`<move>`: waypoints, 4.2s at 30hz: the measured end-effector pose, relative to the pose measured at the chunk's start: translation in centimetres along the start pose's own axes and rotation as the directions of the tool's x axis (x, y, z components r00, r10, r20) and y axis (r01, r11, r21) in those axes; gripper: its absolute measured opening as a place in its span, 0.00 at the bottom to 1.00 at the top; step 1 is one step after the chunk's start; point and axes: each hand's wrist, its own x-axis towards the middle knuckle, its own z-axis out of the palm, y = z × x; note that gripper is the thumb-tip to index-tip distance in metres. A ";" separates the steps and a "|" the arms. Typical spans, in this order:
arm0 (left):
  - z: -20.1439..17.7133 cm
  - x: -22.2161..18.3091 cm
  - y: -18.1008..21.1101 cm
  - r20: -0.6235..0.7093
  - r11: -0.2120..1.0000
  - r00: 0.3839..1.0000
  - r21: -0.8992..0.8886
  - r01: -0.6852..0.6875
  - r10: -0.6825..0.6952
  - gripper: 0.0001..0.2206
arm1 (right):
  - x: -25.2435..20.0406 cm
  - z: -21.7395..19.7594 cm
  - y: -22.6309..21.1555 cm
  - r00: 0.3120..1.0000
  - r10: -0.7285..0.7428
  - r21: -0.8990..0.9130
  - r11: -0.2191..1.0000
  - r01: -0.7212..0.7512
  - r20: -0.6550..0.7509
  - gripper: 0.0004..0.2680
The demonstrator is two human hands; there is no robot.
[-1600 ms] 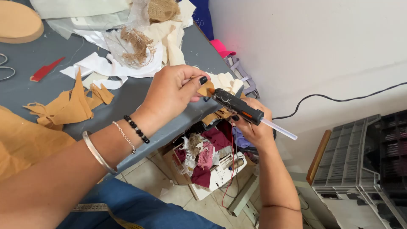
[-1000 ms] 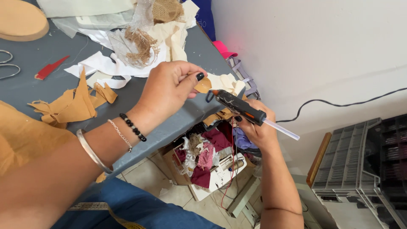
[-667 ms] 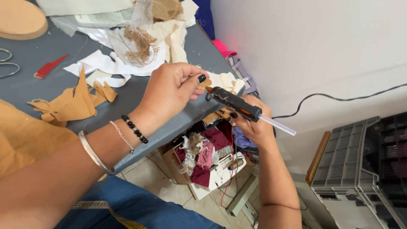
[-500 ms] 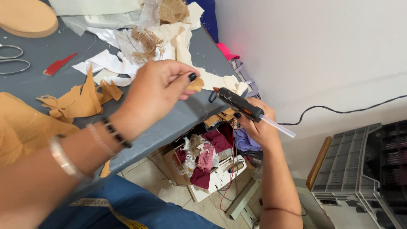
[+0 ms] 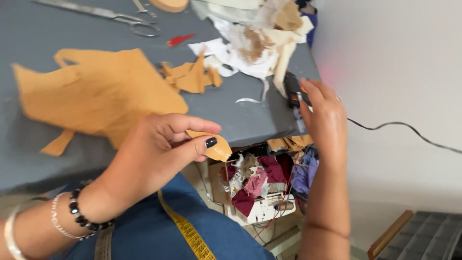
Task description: Assembling decorative fabric flowers using a hot glue gun and wooden sticks
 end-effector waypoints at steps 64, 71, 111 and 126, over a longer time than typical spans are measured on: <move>-6.6 -10.3 -6.4 -0.416 0.962 0.907 -0.218 -0.165 0.061 0.08 | -1.7 5.7 -30.9 0.947 0.249 0.970 -0.080 0.230 -0.204 0.16; -6.9 -10.6 -6.4 -0.443 0.981 0.896 -0.150 -0.123 0.045 0.09 | -3.0 4.9 -29.8 0.968 0.235 0.996 0.035 0.083 -0.089 0.17; -16.8 -24.5 -5.1 -0.810 0.967 0.553 0.253 0.031 0.194 0.08 | 3.4 -0.3 -27.9 0.924 0.089 0.826 0.485 0.286 -0.372 0.06; -20.5 -15.6 -6.7 -0.380 0.669 0.811 0.743 -0.019 0.445 0.20 | 11.0 -0.4 -42.1 0.829 -0.535 0.632 0.588 0.505 -0.164 0.12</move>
